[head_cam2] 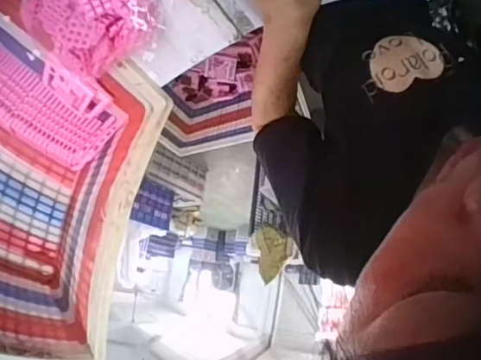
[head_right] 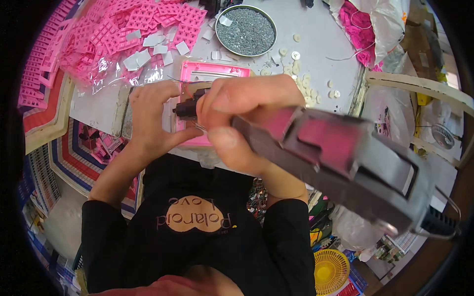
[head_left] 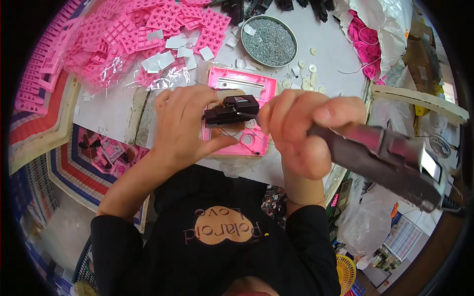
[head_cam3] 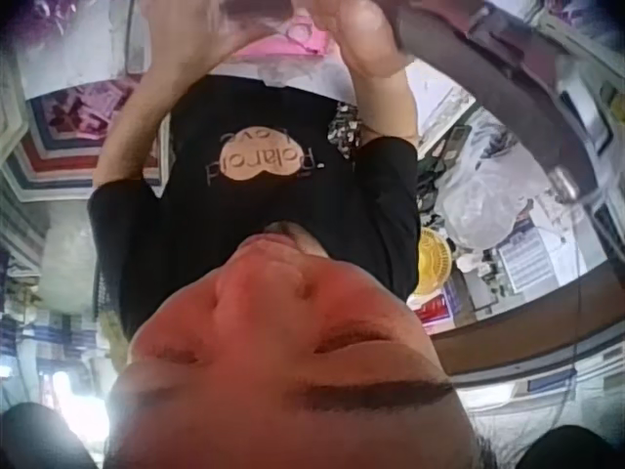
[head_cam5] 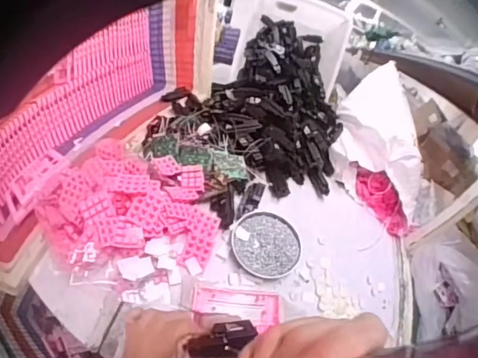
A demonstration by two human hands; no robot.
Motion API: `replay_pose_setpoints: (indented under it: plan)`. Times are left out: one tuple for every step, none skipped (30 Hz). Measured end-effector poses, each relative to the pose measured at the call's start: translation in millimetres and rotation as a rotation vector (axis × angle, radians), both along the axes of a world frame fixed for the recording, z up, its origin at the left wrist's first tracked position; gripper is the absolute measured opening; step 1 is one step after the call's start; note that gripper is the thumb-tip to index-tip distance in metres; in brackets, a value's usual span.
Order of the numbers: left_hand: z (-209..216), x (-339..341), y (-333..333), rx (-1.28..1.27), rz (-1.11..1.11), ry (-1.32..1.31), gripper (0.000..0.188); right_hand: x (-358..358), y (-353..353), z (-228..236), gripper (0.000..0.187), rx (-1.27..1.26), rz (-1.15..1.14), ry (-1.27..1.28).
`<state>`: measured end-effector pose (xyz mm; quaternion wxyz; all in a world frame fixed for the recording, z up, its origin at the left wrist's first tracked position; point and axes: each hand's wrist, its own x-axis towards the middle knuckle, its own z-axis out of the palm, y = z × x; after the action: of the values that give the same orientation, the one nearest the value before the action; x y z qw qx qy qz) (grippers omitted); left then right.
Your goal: Assembling electronic components and plastic parts into a toy bank using a glue gun and electric screwdriver.
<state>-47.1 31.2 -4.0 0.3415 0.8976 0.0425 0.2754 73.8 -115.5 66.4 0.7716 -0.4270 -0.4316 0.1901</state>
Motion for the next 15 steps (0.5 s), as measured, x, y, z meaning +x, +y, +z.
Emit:
replay_pose_setpoints:
  plan:
    - [-1.7, -1.4, -0.5, 0.017, 0.038, 0.038, 0.044, 1.0, 2.5, -6.0, 0.033, -0.004, -0.025, -0.018]
    - [-9.7, -4.7, 0.9, 0.058, 0.025, 0.101, 0.045, 2.8, 5.5, -11.7, 0.034, -0.007, -0.049, -0.037]
    - [-14.9, -8.0, 2.4, 0.098, 0.015, 0.166, 0.046, 4.7, 7.8, -18.6, 0.034, -0.021, -0.051, -0.066]
    - [-16.4, -9.7, 4.2, 0.127, -0.003, 0.166, 0.047, 7.0, 9.7, -20.7, 0.034, -0.040, -0.049, -0.099]
    - [-17.8, -11.0, 5.8, 0.155, -0.022, 0.165, 0.048, 9.0, 11.6, -23.0, 0.034, -0.057, -0.047, -0.132]
    - [-19.4, -11.7, 6.5, 0.181, -0.038, 0.165, 0.049, 11.0, 13.9, -25.7, 0.034, -0.075, -0.043, -0.165]
    - [-20.2, -11.2, 7.1, 0.180, -0.042, 0.157, 0.049, 8.5, 14.1, -27.3, 0.034, -0.098, -0.066, -0.175]
    - [-20.2, -10.2, 8.0, 0.178, -0.047, 0.149, 0.049, 7.7, 15.3, -28.3, 0.033, -0.103, -0.076, -0.182]
    - [-20.1, -9.1, 8.9, 0.177, -0.052, 0.140, 0.049, 7.2, 16.4, -29.0, 0.033, -0.108, -0.087, -0.189]
    - [-20.5, -8.7, 9.2, 0.179, -0.051, 0.135, 0.049, 7.7, 18.1, -29.5, 0.032, -0.094, -0.085, -0.191]
    - [-20.8, -8.3, 9.5, 0.181, -0.051, 0.131, 0.048, 8.4, 18.9, -29.7, 0.032, -0.098, -0.083, -0.201]
    - [-21.3, -8.6, 9.9, 0.184, -0.051, 0.129, 0.048, 8.7, 20.0, -30.0, 0.032, -0.100, -0.082, -0.209]
    - [-21.7, -8.7, 10.1, 0.184, -0.051, 0.125, 0.048, 9.2, 20.5, -30.1, 0.032, -0.120, -0.082, -0.225]
    - [-22.1, -8.5, 10.0, 0.185, -0.051, 0.122, 0.048, 9.2, 21.1, -30.8, 0.032, -0.132, -0.077, -0.222]
    - [-23.0, -8.3, 10.0, 0.184, -0.051, 0.117, 0.047, 9.0, 21.7, -32.0, 0.032, -0.145, -0.074, -0.219]
